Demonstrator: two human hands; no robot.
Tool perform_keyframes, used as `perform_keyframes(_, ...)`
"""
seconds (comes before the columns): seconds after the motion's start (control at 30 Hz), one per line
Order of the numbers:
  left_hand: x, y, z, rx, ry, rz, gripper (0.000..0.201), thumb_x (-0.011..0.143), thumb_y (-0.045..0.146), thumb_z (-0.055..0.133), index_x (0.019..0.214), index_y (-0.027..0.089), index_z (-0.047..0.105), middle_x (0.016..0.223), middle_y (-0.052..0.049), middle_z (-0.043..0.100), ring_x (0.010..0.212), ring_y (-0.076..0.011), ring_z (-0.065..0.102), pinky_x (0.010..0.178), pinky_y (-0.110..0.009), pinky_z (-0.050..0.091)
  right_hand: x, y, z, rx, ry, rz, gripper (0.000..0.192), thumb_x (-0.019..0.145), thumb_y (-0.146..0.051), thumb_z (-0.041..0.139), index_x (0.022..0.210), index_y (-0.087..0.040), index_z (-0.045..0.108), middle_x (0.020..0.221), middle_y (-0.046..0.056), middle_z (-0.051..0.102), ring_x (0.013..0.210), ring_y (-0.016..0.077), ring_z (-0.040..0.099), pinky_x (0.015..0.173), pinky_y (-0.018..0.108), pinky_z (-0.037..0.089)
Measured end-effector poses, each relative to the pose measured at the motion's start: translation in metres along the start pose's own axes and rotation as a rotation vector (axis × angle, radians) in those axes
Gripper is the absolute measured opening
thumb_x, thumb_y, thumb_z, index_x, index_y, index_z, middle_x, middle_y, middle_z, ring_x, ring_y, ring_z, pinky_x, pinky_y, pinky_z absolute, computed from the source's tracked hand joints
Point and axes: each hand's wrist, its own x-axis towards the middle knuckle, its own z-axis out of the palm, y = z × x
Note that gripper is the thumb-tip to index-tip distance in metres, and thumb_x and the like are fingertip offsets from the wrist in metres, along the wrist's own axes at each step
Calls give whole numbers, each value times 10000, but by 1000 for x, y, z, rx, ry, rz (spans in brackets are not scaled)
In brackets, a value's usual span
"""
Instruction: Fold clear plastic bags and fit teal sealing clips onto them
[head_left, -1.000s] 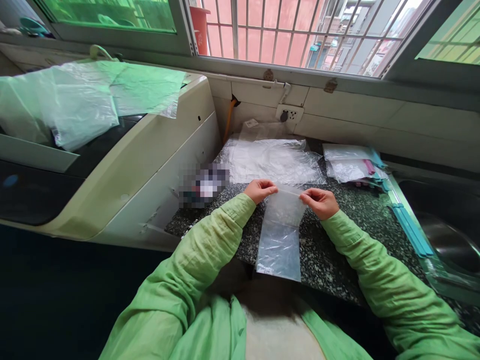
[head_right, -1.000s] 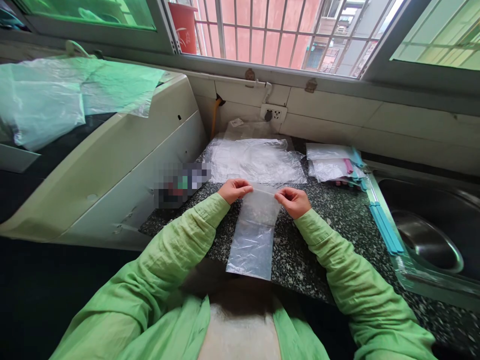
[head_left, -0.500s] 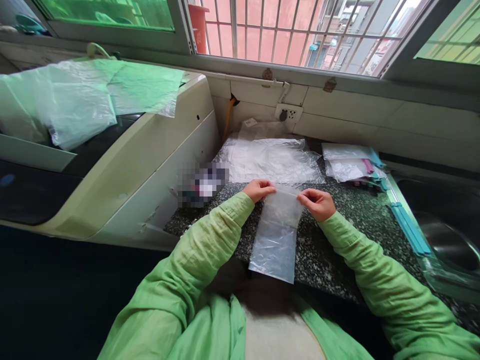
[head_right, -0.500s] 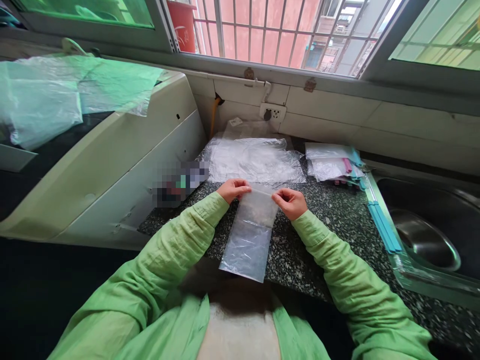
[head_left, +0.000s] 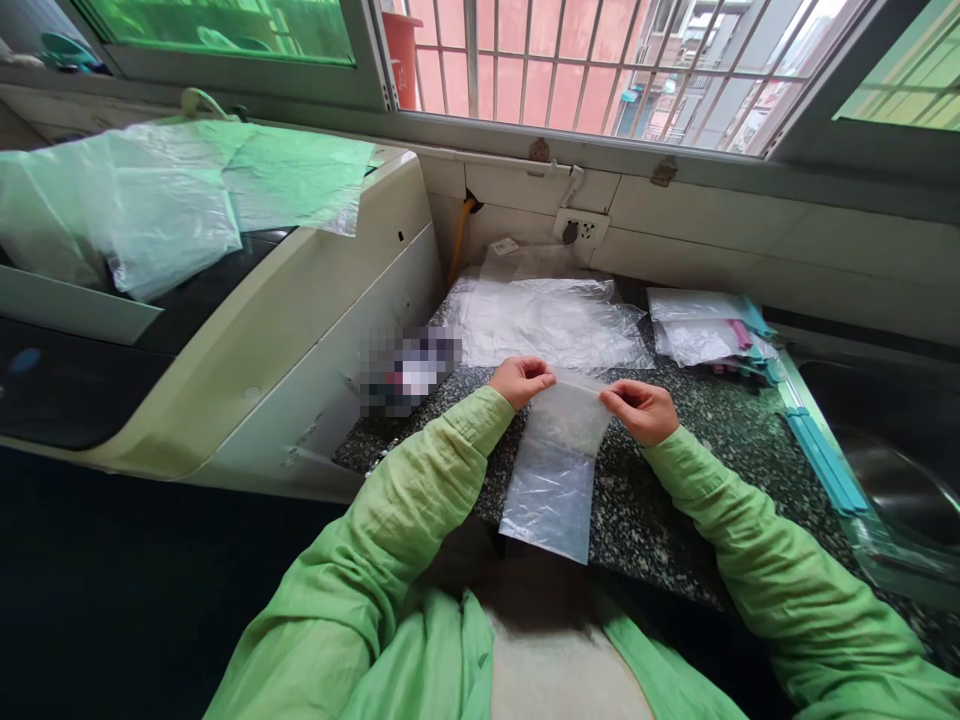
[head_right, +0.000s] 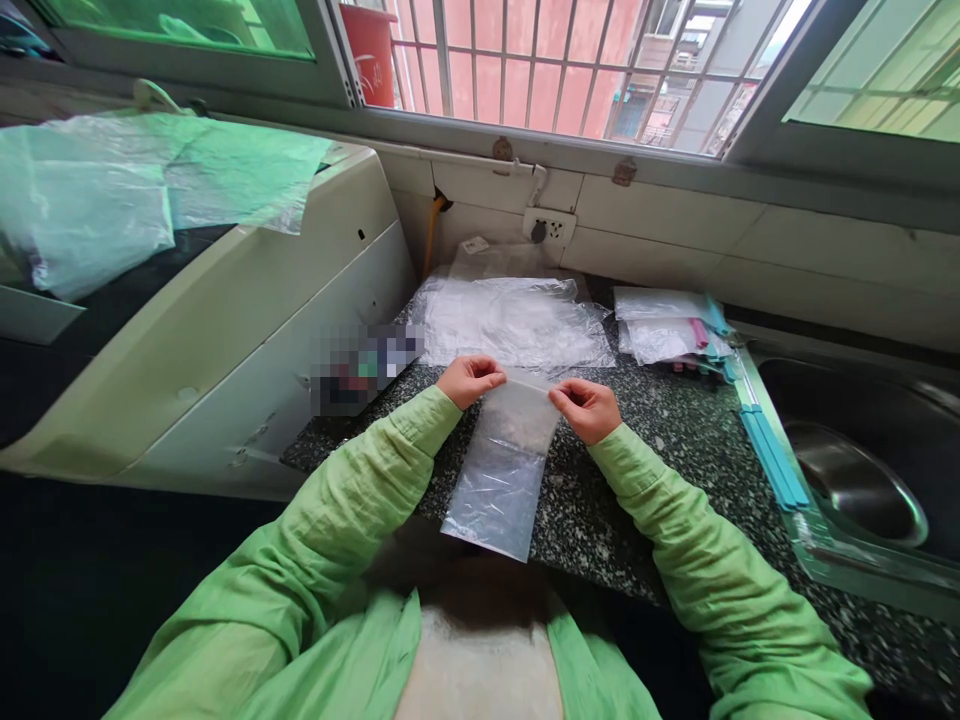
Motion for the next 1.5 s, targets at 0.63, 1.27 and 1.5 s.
perform_keyframes(0.63, 4, -12, 1, -33, -150, -18, 310, 492, 369, 676, 529, 109, 512, 455, 64, 375, 473, -40, 329, 478, -193, 245, -3, -2, 3, -3, -58, -7, 261, 670, -394, 549, 561, -156, 549, 492, -9, 487, 459, 83, 415, 435, 208, 353)
perform_keyframes(1.27, -1, 1, -3, -36, -165, 17, 367, 452, 409, 689, 484, 119, 468, 448, 70, 342, 466, -33, 299, 463, -188, 234, -4, -3, 5, -11, -20, -8, 256, 671, -401, 557, 591, -158, 562, 508, -6, 506, 459, 85, 419, 432, 212, 352)
perform_keyframes(1.5, 2, -5, -5, 66, -158, -29, 192, 534, 277, 625, 558, 110, 532, 467, 63, 372, 482, -48, 332, 481, -188, 251, -4, 0, 9, 21, -57, 25, 262, 663, -408, 557, 589, -157, 547, 486, -17, 477, 445, 77, 394, 420, 208, 328)
